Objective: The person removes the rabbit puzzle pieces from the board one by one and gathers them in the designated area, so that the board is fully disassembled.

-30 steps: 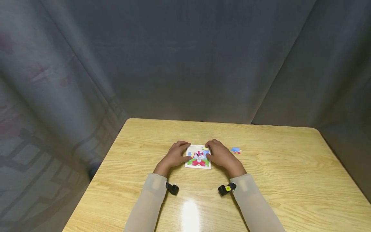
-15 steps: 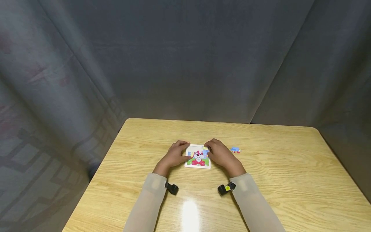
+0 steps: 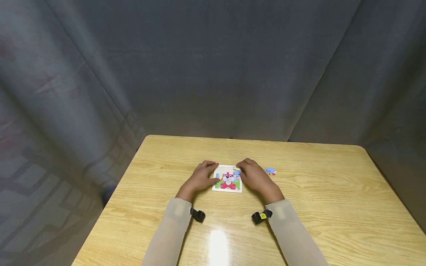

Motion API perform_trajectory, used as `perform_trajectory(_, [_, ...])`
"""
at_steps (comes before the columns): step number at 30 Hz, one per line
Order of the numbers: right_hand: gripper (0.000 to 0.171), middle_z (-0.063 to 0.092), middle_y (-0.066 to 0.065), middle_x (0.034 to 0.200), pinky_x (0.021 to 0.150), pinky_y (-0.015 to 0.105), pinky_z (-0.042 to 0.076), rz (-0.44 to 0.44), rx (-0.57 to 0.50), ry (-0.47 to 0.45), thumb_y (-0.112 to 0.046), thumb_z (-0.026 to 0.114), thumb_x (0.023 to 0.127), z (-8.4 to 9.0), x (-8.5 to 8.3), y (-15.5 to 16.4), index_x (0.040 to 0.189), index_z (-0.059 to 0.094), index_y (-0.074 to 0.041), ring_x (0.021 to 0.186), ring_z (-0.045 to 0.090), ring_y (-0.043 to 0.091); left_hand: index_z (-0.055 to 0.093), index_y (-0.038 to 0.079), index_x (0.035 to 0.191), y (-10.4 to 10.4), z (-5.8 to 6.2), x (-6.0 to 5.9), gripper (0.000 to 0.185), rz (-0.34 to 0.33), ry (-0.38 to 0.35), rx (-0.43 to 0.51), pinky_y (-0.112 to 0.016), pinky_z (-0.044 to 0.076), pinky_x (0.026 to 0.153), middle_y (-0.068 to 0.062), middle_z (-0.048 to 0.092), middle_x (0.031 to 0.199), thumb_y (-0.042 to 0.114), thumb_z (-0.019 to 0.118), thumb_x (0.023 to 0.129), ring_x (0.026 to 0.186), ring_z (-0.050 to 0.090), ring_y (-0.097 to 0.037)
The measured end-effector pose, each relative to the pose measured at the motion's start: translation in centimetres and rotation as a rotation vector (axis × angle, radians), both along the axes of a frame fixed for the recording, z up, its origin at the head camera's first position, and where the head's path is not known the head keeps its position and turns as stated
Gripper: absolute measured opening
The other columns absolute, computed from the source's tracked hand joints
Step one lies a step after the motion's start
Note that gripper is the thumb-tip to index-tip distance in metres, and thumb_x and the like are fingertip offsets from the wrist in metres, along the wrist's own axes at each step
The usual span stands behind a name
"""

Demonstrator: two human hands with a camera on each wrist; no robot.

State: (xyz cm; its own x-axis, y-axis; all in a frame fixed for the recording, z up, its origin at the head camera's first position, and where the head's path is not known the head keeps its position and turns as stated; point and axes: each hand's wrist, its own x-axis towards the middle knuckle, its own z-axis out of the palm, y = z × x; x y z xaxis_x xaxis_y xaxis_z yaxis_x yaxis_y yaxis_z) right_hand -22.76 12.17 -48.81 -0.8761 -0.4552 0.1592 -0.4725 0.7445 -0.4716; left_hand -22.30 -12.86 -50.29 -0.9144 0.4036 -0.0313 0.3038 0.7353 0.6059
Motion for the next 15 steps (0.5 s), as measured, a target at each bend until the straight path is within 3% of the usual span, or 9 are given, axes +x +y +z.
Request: perform_trajectory(15, [0.034,0.058,0.014,0.12,0.091,0.048,0.048,0.007,-0.014,-0.047,-0.007,0.059,0.096,0.3,0.8,6.0,0.128,0.06,0.002,0.109,0.059,0.031,0.042,0.008,0.149,-0.2,-0.2,-0.1,0.068,-0.011,0.013,-0.013,-0.048,0.029,0.11,-0.009,0.038,0.148,0.035,0.068,0.092,0.135,0.033,-0.029])
